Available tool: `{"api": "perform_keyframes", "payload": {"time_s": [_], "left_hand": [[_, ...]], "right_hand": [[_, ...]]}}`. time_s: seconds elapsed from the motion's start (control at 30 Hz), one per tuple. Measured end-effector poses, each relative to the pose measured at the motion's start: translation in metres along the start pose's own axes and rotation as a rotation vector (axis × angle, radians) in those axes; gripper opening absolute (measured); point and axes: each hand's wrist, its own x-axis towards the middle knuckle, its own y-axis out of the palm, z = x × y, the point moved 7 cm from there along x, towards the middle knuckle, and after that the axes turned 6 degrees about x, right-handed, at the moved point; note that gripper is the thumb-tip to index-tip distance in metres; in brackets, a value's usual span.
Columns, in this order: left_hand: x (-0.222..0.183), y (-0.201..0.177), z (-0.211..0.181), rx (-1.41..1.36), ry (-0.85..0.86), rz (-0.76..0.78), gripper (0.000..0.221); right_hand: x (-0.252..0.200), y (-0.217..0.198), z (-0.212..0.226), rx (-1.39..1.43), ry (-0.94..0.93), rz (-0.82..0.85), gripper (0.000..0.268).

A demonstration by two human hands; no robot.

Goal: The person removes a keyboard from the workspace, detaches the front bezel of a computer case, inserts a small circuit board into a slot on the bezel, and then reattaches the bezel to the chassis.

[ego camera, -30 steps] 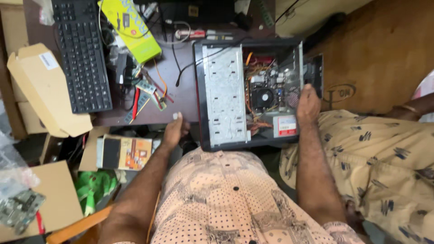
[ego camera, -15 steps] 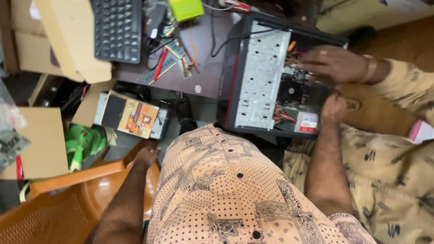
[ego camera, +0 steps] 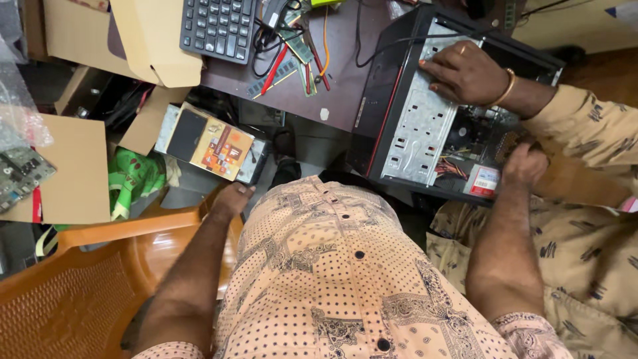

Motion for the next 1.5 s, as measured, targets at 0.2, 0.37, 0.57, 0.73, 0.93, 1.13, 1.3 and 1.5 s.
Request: {"api": "perform_keyframes", "payload": {"time_s": [0.2,0.37,0.57,0.73,0.93,1.13,1.3,1.5], "left_hand": [[0.005,-0.024,0.018,-0.032,-0.019,-0.055,0.060],[0.002,-0.025,0.032,0.083,-0.094,-0.021,0.059],[-0.006,-0.022,0.008,0.236,0.027,-0.060,0.058],[-0.008,-0.006,-0.012,0.333,0.012,-0.036,0.061],[-0.056,0.000,-0.096,0.223,0.296,-0.112,0.058],[-0.155,-0.007,-0.277,-0.160,0.792,-0.409,0.063],[-0.178,-0.001,-0.372,-0.039,0.881,-0.515,0.103],[-0.134,0.017,-0.393,-0.066,0.815,-0.432,0.110]], "right_hand": [[-0.005,-0.006,0.013,-0.050,-0.195,-0.096,0.053],[0.000,-0.004,0.014,-0.040,-0.071,-0.096,0.050],[-0.023,-0.007,-0.005,-0.014,0.171,-0.078,0.046],[-0.079,-0.037,0.010,0.308,-0.007,-0.205,0.037],[-0.219,-0.099,0.095,0.381,-0.189,-0.298,0.044],[-0.355,-0.080,0.095,0.425,-0.163,-0.036,0.047],[-0.444,-0.021,0.026,0.329,-0.141,0.241,0.053],[-0.499,0.010,-0.075,0.252,0.091,0.331,0.057]]}}
